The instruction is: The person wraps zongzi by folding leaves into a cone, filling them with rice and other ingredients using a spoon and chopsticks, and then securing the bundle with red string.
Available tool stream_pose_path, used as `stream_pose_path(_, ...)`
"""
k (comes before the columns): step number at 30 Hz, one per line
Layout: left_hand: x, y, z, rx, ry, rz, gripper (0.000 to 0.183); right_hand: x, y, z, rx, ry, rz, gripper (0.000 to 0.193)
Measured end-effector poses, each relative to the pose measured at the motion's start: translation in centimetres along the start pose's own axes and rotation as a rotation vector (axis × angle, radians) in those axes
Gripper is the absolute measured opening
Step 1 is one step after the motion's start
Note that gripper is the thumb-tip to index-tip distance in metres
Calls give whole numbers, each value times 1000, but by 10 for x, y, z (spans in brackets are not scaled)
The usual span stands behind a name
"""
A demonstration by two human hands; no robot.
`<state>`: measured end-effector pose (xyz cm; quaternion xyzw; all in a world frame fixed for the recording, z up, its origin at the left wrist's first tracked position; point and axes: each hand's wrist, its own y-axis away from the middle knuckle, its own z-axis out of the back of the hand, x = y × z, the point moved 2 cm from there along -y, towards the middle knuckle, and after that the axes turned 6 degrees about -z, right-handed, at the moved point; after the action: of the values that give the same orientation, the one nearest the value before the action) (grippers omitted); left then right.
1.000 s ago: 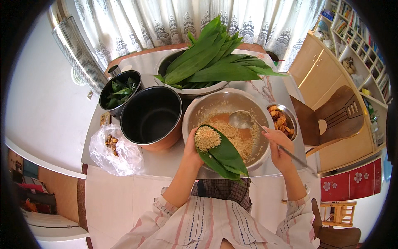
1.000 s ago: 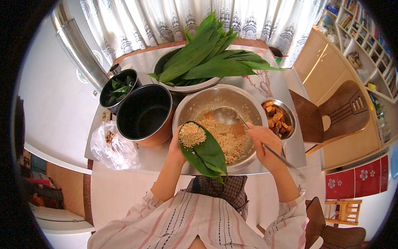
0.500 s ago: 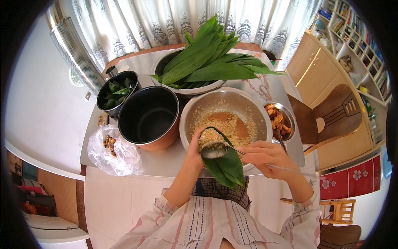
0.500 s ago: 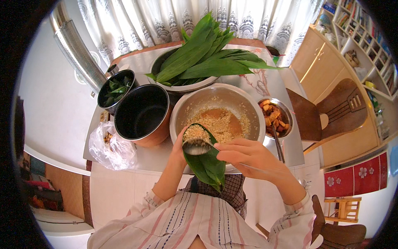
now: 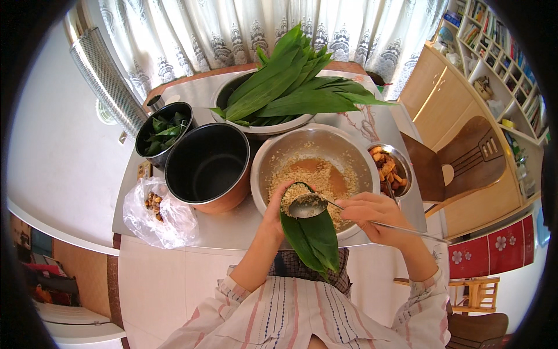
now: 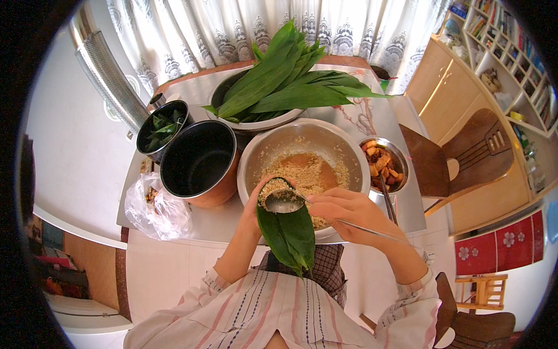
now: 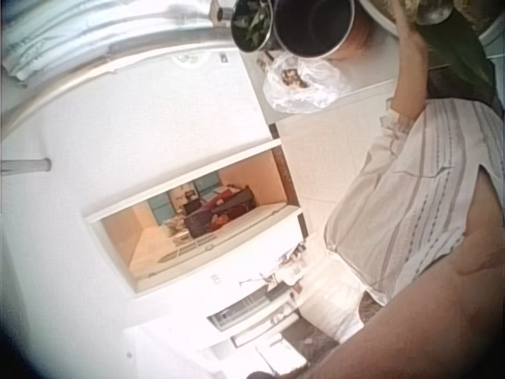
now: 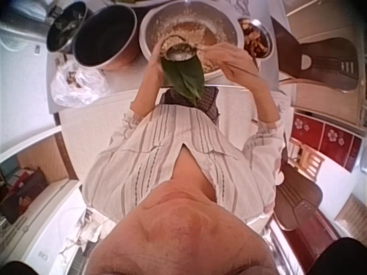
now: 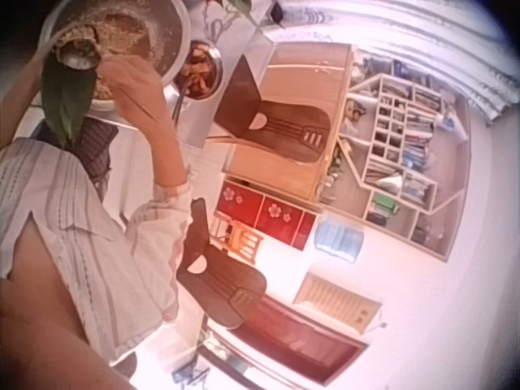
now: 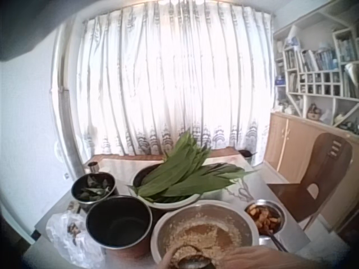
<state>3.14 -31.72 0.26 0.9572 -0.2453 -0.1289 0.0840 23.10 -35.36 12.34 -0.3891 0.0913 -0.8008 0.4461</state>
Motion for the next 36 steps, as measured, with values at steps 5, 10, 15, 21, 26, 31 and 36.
stream_pose_path(5, 3, 2, 2, -37, -20, 2, 34, -3, 0, -9, -40, 20, 26, 20)
stream_pose_path(10, 1, 2, 4, -207, -26, -106, 27, 1, -2, -5, -178, -107, -119, 11)
stream_pose_path(15, 6, -2, 10, -161, -34, -168, 30, 3, -8, -15, -212, -25, -188, 10)
stream_pose_path(21, 4, 0, 13, -186, 2, -206, 31, 0, -9, -19, -210, -48, -222, 9)
stream_pose_path(26, -2, 3, 3, -135, -50, -141, 34, 7, -5, -18, -197, -65, -193, 9)
stream_pose_path(31, -1, 3, -1, -128, -19, -147, 34, 6, -2, -23, -167, -24, -177, 10)
stream_pose_path(36, -2, 4, 6, -243, -48, -113, 35, 1, 9, -11, -388, -39, -170, 9)
